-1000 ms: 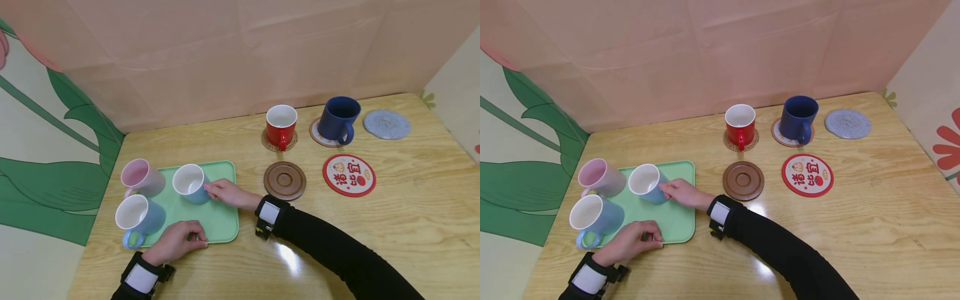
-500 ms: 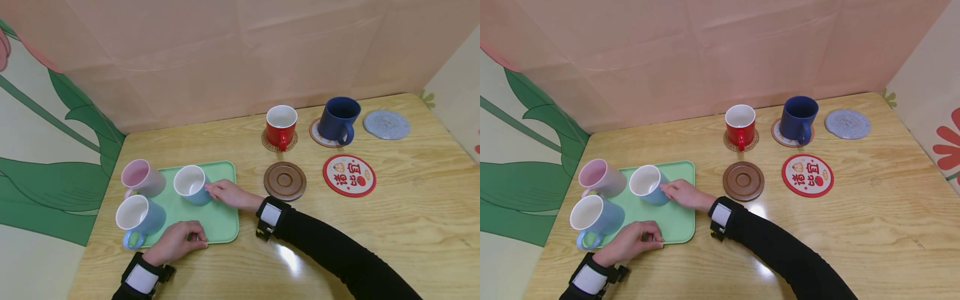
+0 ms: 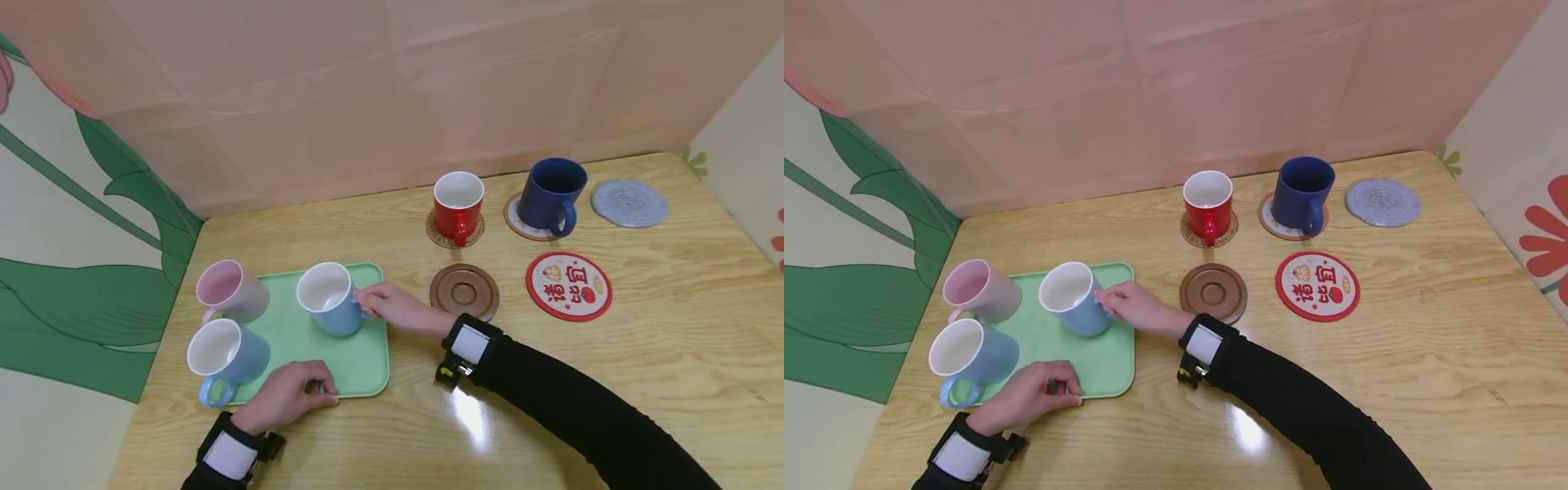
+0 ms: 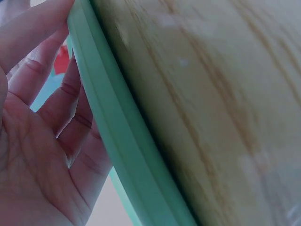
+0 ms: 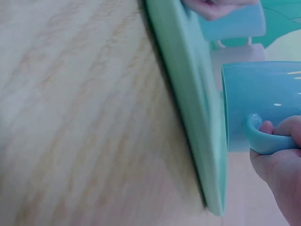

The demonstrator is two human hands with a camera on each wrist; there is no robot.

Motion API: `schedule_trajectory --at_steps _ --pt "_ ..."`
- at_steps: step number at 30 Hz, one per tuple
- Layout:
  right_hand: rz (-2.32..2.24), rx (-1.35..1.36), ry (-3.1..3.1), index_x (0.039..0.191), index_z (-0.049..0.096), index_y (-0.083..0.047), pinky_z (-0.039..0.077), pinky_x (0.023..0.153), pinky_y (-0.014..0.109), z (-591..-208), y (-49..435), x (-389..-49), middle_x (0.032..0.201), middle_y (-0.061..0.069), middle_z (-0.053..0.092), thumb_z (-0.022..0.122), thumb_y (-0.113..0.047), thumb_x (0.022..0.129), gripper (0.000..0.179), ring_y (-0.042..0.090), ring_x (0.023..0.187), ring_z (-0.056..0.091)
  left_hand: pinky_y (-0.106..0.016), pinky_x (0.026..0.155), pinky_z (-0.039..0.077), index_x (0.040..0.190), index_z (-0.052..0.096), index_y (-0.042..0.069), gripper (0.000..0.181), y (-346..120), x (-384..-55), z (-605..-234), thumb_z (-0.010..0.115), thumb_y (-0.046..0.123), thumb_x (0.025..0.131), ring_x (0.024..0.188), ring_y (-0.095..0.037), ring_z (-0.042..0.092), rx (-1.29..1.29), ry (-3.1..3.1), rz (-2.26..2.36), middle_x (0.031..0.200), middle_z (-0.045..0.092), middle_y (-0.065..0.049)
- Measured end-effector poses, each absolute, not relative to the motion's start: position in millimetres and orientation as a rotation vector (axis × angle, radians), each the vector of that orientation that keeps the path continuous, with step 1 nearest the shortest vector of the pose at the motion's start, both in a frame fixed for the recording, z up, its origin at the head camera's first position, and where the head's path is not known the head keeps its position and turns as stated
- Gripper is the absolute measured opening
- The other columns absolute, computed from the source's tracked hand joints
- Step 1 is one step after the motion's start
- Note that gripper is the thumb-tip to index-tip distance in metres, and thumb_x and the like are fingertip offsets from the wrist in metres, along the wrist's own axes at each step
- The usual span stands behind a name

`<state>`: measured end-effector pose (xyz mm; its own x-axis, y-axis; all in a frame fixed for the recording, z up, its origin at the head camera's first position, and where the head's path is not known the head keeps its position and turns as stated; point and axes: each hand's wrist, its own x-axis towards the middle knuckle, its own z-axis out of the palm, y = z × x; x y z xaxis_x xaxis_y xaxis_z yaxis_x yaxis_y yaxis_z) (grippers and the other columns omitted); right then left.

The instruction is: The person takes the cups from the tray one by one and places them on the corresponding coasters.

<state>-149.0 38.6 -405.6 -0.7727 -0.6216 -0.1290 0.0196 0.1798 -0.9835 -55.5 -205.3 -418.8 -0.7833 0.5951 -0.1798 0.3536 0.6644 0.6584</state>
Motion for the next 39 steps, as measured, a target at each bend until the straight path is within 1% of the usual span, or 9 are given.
schedule_trajectory --at_steps 4,8,12,17,21,23,29,34,39 --pt "-1.672 -0.535 1.944 0.066 0.044 -0.008 0.029 0.064 0.027 -396 49 -146 0.061 -0.001 0.035 0.040 -0.023 0.106 0.043 0.017 0.062 0.036 -0.022 0.063 0.044 0.080 0.066 0.030 0.015 -206 -55 -419 0.079 0.024 0.082 0.069 0.001 0.051 0.759 2.510 0.879 0.076 0.054 0.021" --pt "-1.731 -0.519 1.944 0.066 0.042 -0.003 0.029 0.066 0.028 -387 63 -141 0.061 0.000 0.033 0.039 -0.022 0.106 0.044 0.021 0.064 0.035 -0.022 0.063 0.044 0.080 0.065 0.031 0.015 -206 -55 -420 0.079 0.024 0.082 0.069 0.001 0.051 0.766 2.519 0.881 0.076 0.054 0.022" --pt "-1.766 -0.499 1.991 0.067 0.040 0.003 0.028 0.065 0.028 -379 83 -136 0.061 0.000 0.032 0.041 -0.019 0.106 0.044 0.018 0.063 0.034 -0.022 0.062 0.044 0.080 0.065 0.031 0.016 -205 -56 -420 0.079 0.024 0.082 0.069 0.000 0.052 0.766 2.519 0.878 0.075 0.054 0.021" --pt "-1.810 -0.475 2.041 0.067 0.040 0.005 0.026 0.058 0.025 -376 110 -132 0.058 0.000 0.032 0.041 -0.016 0.105 0.044 0.014 0.056 0.033 -0.022 0.062 0.044 0.079 0.065 0.030 0.016 -205 -57 -419 0.079 0.024 0.082 0.068 0.000 0.051 0.758 2.513 0.869 0.075 0.054 0.021" --pt "-1.879 -0.417 2.024 0.067 0.042 0.000 0.026 0.052 0.024 -375 131 -128 0.057 -0.002 0.033 0.041 -0.013 0.104 0.039 0.012 0.051 0.033 -0.022 0.062 0.043 0.079 0.065 0.029 0.016 -205 -56 -418 0.079 0.024 0.082 0.068 0.001 0.051 0.755 2.516 0.869 0.075 0.054 0.021" --pt "-1.913 -0.413 2.025 0.068 0.042 -0.001 0.026 0.052 0.026 -373 141 -126 0.057 -0.001 0.033 0.041 -0.012 0.104 0.038 0.014 0.051 0.032 -0.022 0.062 0.043 0.079 0.065 0.029 0.016 -205 -56 -418 0.079 0.024 0.081 0.068 0.001 0.051 0.755 2.515 0.871 0.075 0.054 0.021" --pt "-2.049 -0.481 2.014 0.068 0.036 0.005 0.023 0.059 0.036 -366 175 -122 0.062 0.009 0.028 0.038 -0.012 0.106 0.042 0.023 0.058 0.030 -0.022 0.061 0.044 0.080 0.065 0.029 0.015 -205 -55 -419 0.079 0.025 0.082 0.068 0.000 0.051 0.744 2.494 0.883 0.074 0.054 0.021" --pt "-2.213 -0.561 1.908 0.066 0.034 0.002 0.020 0.064 0.036 -359 203 -120 0.064 0.009 0.024 0.034 -0.010 0.107 0.042 0.026 0.058 0.024 -0.023 0.061 0.043 0.080 0.065 0.029 0.014 -206 -55 -419 0.078 0.026 0.083 0.068 0.001 0.051 0.739 2.486 0.892 0.074 0.054 0.021" --pt "-2.245 -0.583 1.915 0.067 0.035 0.000 0.021 0.062 0.035 -352 236 -113 0.063 0.009 0.025 0.030 -0.007 0.107 0.041 0.022 0.056 0.027 -0.022 0.061 0.043 0.079 0.064 0.030 0.015 -205 -54 -419 0.078 0.026 0.083 0.069 0.001 0.051 0.739 2.501 0.889 0.075 0.054 0.021"
